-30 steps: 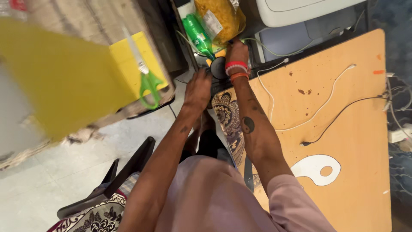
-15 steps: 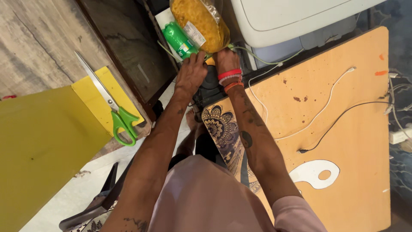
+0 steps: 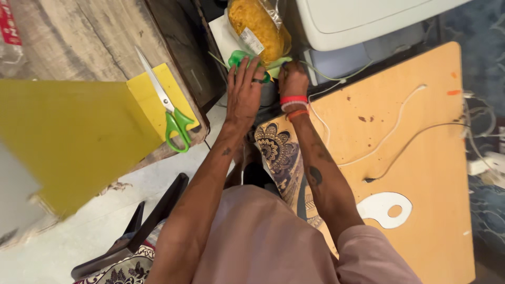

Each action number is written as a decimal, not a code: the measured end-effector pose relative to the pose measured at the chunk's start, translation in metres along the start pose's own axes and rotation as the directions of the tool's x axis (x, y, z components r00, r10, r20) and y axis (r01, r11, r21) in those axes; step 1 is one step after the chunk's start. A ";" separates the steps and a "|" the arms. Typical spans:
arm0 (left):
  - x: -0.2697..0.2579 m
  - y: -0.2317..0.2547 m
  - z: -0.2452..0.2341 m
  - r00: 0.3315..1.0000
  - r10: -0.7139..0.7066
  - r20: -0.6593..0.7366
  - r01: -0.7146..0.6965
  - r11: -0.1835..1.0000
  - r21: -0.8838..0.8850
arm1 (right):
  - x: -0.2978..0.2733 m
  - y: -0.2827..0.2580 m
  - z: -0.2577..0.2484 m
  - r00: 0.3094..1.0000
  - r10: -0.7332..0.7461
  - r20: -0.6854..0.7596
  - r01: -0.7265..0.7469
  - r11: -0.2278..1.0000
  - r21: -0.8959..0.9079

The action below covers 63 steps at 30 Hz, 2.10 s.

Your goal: The person organizes various items on a cluttered desk and bed. They handle a small electronic device, a white cable, a green bottle, a water bottle, a pair of scissors, and a yellow sticky note, moving them between the desk and the bed.

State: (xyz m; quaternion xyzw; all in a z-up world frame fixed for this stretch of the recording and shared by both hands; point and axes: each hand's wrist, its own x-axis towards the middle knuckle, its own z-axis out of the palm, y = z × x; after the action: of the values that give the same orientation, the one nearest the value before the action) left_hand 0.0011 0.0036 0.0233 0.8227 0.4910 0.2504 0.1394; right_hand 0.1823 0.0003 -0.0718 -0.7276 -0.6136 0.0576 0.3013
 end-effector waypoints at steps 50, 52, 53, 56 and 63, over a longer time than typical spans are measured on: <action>0.039 0.125 -0.157 0.972 0.119 -0.200 -0.218 0.768 -0.602 | 0.056 -0.192 -0.354 0.839 -0.499 0.217 0.476 0.866 0.152; 0.040 0.122 -0.157 0.974 0.128 -0.188 -0.217 0.762 -0.610 | 0.054 -0.198 -0.355 0.782 -0.610 0.131 0.558 0.778 0.288; 0.040 0.121 -0.157 0.971 0.144 -0.190 -0.231 0.761 -0.606 | 0.053 -0.197 -0.355 0.799 -0.582 0.149 0.514 0.791 0.332; 0.040 0.127 -0.157 0.982 0.133 -0.133 -0.188 0.759 -0.623 | 0.058 -0.186 -0.353 0.887 -0.381 0.261 0.327 0.917 0.230; 0.044 0.133 -0.163 0.968 0.151 -0.201 -0.245 0.743 -0.622 | 0.055 -0.178 -0.355 0.923 -0.254 0.290 0.243 0.967 0.075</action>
State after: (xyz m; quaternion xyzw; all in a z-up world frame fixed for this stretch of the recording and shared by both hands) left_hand 0.0272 -0.0243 0.2351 0.7533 0.2937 0.4725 0.3508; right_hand 0.2038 -0.0681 0.3228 -0.6212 -0.7380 0.1389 0.2242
